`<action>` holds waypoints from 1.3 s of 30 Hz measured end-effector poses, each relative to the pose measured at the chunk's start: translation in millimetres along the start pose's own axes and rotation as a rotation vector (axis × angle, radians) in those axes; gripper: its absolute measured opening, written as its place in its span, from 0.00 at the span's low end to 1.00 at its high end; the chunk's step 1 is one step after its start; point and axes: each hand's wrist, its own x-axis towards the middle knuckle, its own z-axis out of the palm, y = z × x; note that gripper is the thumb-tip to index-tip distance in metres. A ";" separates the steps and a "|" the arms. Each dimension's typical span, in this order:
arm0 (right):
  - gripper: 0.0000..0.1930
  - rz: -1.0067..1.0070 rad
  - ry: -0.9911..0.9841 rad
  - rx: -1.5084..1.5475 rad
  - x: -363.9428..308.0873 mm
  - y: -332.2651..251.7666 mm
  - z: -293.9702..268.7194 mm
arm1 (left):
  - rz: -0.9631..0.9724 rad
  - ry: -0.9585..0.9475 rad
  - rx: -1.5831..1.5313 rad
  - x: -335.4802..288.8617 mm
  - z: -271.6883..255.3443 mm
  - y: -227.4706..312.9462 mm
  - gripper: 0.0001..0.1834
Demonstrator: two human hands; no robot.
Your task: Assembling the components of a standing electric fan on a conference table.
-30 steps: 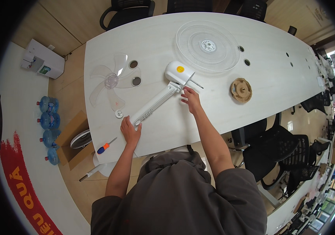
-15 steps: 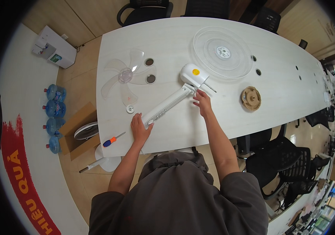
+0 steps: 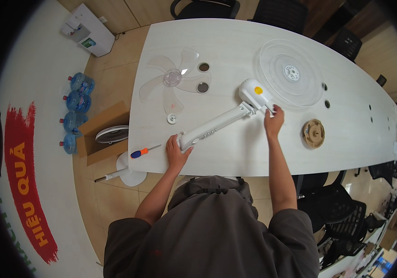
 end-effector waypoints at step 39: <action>0.08 0.491 -0.990 0.311 96.2 39.3 -16.1 | -0.374 0.246 -0.147 99.3 13.4 15.2 0.23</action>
